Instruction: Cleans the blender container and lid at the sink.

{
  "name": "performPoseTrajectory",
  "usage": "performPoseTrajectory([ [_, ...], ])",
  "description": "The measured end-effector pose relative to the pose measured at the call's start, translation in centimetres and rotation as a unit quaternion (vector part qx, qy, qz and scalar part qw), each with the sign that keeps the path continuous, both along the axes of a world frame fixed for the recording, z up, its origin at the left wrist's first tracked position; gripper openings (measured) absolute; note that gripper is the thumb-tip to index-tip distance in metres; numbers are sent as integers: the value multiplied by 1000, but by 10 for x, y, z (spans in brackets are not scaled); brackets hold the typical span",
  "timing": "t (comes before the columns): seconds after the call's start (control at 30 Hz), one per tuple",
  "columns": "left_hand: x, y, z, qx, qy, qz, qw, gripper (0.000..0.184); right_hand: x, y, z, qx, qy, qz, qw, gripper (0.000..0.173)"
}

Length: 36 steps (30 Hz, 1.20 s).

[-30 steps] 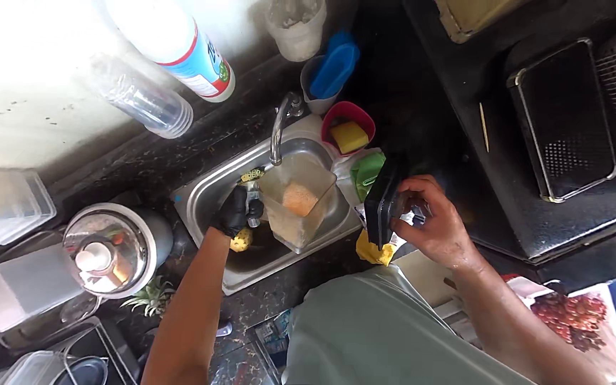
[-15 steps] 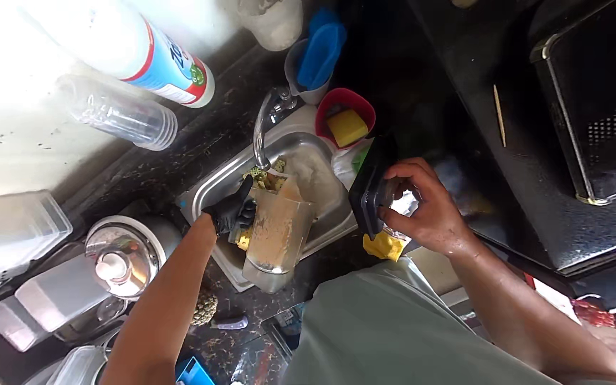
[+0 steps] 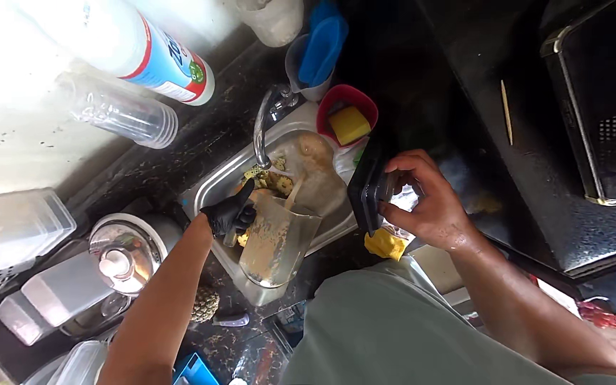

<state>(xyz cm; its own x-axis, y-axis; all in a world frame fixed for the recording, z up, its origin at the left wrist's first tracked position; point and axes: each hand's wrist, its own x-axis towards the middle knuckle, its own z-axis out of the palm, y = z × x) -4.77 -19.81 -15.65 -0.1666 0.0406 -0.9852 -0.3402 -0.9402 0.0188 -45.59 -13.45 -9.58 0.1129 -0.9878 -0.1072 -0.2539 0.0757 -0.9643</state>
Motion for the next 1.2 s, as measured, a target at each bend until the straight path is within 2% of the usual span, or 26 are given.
performPoseTrajectory([
  [0.1,15,8,-16,-70,57,38,995,73,-2,1,3,-3,-3,1,1000,50],
  [0.23,10,3,-13,-151,44,87,984,75,1,2,8,6,-14,-1,1000,52],
  [0.47,5,0,-1,-183,142,162,959,79,2,4,16,2,0,4,1000,50],
  [0.57,13,12,15,-207,111,149,960,77,0,5,15,-1,-4,3,1000,50],
  [0.6,13,21,22,-219,110,157,957,76,0,5,14,-1,-2,4,1000,50],
  [0.67,10,49,31,-256,169,197,931,69,0,5,11,-1,-6,8,1000,51],
  [0.73,-6,80,33,-288,240,210,903,41,1,5,9,4,-10,8,1000,51],
  [0.77,-22,93,36,-311,229,201,900,25,2,6,8,7,-11,9,1000,51],
  [0.8,-43,100,42,-352,184,168,902,27,3,6,8,10,-12,10,1000,51],
  [0.87,-80,105,40,-458,100,24,883,48,7,5,8,7,-18,11,1000,51],
  [0.9,-93,109,26,-492,68,-38,867,54,9,5,9,5,-20,12,1000,51],
  [0.93,-105,114,11,-517,26,-85,851,52,11,6,11,4,-19,15,1000,50],
  [1.07,-154,95,-31,-510,-105,-203,829,44,11,9,20,-5,-12,25,1000,49],
  [1.2,-176,53,-44,-486,-217,-227,816,34,6,13,24,-13,-7,30,999,51],
])
